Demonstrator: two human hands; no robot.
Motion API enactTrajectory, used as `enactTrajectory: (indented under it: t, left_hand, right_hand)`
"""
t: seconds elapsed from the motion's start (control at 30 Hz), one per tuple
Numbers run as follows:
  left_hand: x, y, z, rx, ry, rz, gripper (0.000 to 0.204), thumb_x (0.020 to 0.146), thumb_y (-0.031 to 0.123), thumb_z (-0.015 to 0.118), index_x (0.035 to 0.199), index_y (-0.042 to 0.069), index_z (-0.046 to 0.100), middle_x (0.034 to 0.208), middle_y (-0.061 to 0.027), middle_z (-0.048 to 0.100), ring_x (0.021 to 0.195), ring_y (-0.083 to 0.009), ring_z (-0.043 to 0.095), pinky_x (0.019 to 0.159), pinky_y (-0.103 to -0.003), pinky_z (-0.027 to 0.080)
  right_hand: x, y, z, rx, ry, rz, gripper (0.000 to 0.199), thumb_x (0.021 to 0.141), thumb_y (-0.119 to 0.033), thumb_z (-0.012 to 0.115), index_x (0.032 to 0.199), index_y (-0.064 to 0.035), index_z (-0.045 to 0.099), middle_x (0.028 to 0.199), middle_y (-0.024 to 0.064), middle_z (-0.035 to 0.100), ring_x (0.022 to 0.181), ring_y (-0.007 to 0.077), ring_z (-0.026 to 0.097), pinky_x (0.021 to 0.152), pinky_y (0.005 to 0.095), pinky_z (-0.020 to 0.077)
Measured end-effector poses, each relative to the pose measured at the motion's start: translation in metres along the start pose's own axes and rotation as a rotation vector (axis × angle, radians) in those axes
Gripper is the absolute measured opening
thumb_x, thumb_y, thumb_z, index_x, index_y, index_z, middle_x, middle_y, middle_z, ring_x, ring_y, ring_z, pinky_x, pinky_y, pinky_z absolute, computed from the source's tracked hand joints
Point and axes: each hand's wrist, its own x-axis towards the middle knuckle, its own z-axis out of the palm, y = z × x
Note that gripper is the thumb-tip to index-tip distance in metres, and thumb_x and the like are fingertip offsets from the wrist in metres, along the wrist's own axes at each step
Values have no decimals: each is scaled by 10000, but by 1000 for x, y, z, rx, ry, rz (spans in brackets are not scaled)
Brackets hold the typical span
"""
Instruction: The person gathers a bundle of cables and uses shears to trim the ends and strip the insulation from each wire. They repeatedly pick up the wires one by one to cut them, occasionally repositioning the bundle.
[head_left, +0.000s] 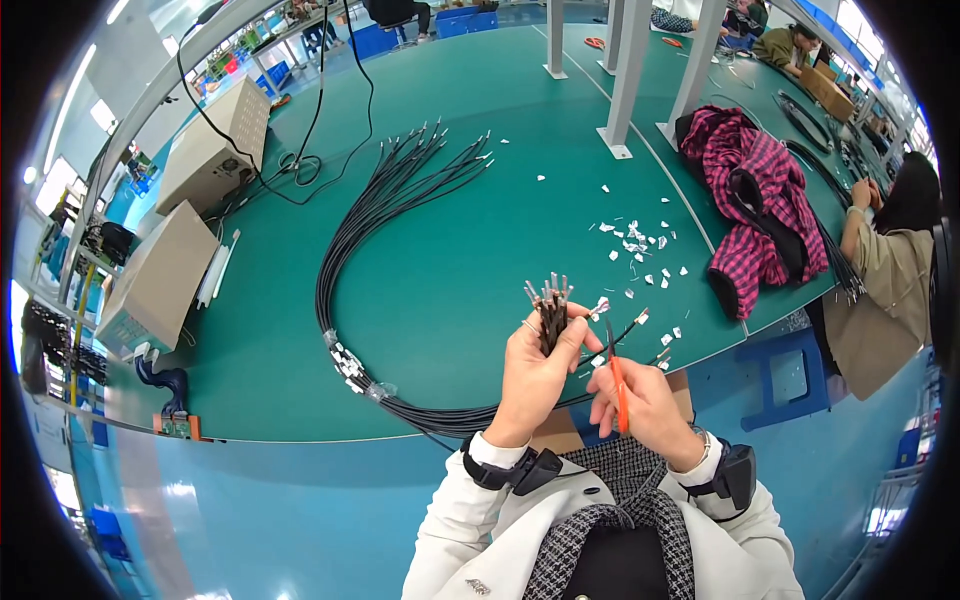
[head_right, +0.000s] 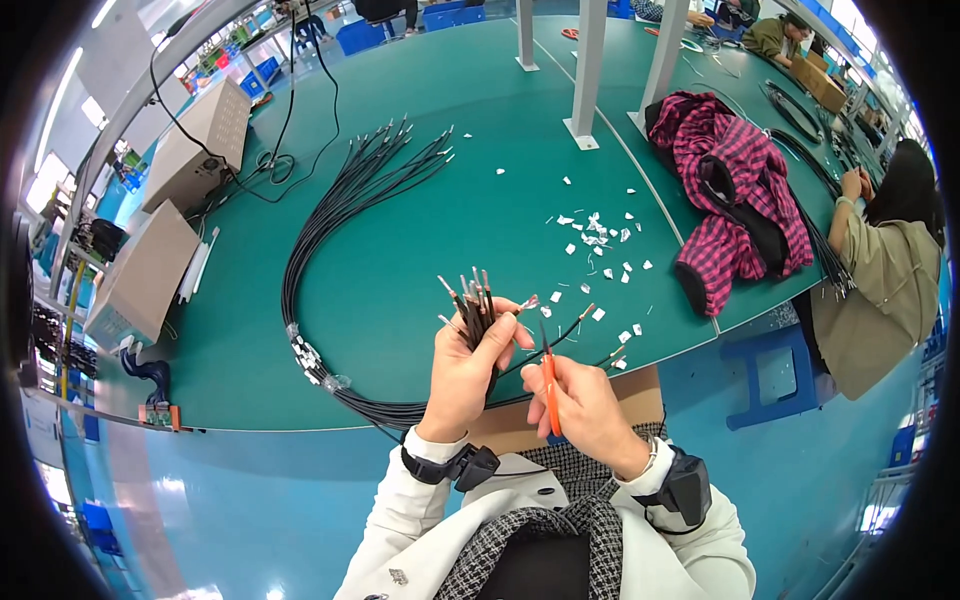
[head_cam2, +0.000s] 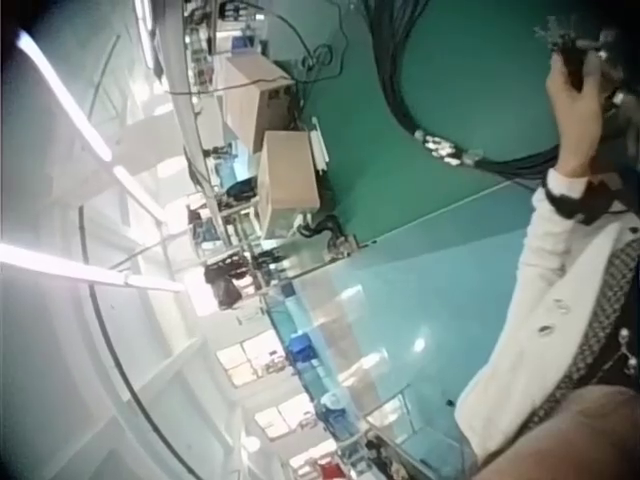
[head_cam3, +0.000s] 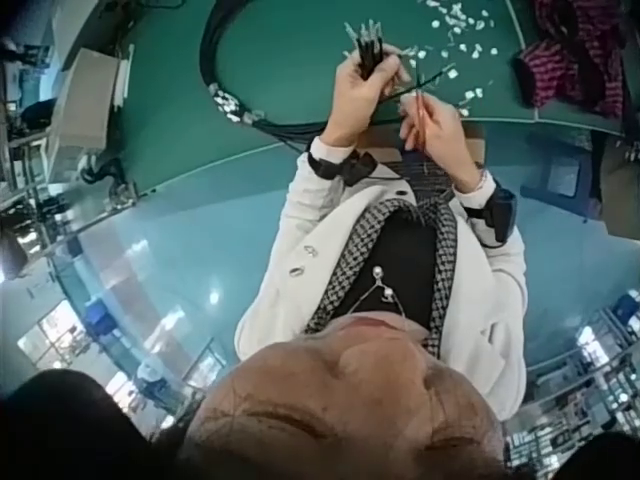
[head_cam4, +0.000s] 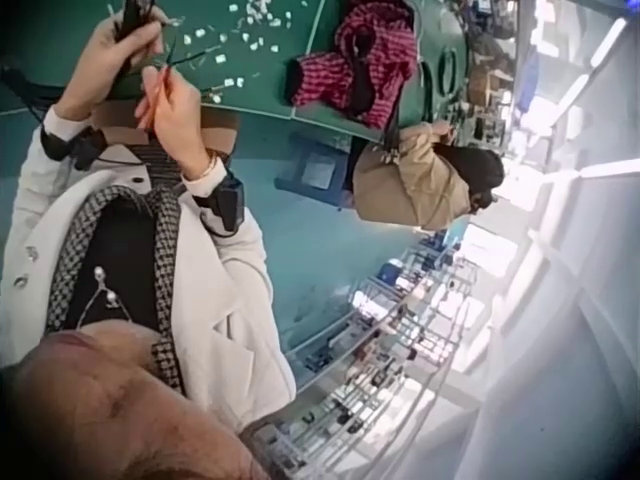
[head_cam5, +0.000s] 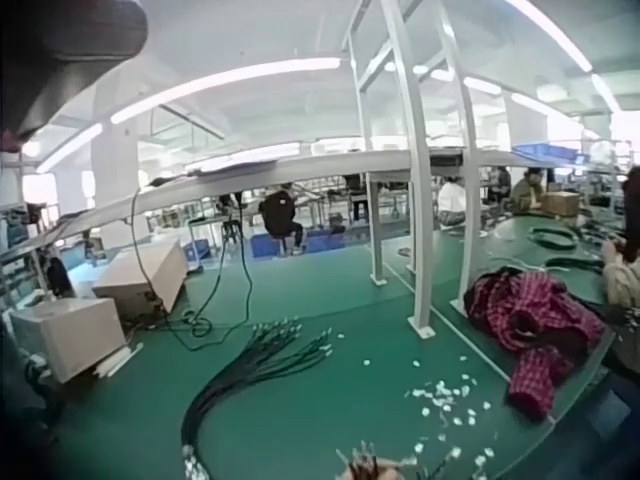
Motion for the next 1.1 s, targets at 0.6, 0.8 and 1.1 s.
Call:
enactTrajectory:
  t: [0.6,0.8,1.1]
  left_hand:
    - [0,-1,-5,-84,-34,-25,127,928,108,552,1027,35,584,770,-34,615,581,-45,426,528,-195,347]
    - [0,-1,-6,-94,-45,-35,130,930,113,549,1031,36,581,769,-35,616,584,-46,427,529,-198,346]
    - [1,-2,-9,-104,-59,-39,133,936,118,538,1031,35,578,764,-36,619,589,-49,431,537,-200,346]
  right_hand:
    - [0,-10,3,-36,-66,21,334,963,-264,499,829,34,569,576,67,598,438,93,556,396,226,419]
    - [0,-9,4,-49,-52,1,310,962,-244,510,819,24,570,562,57,592,439,95,557,399,234,419]
    - [5,-7,7,-350,42,-151,302,941,-241,549,802,27,559,568,61,601,442,115,565,413,243,412]
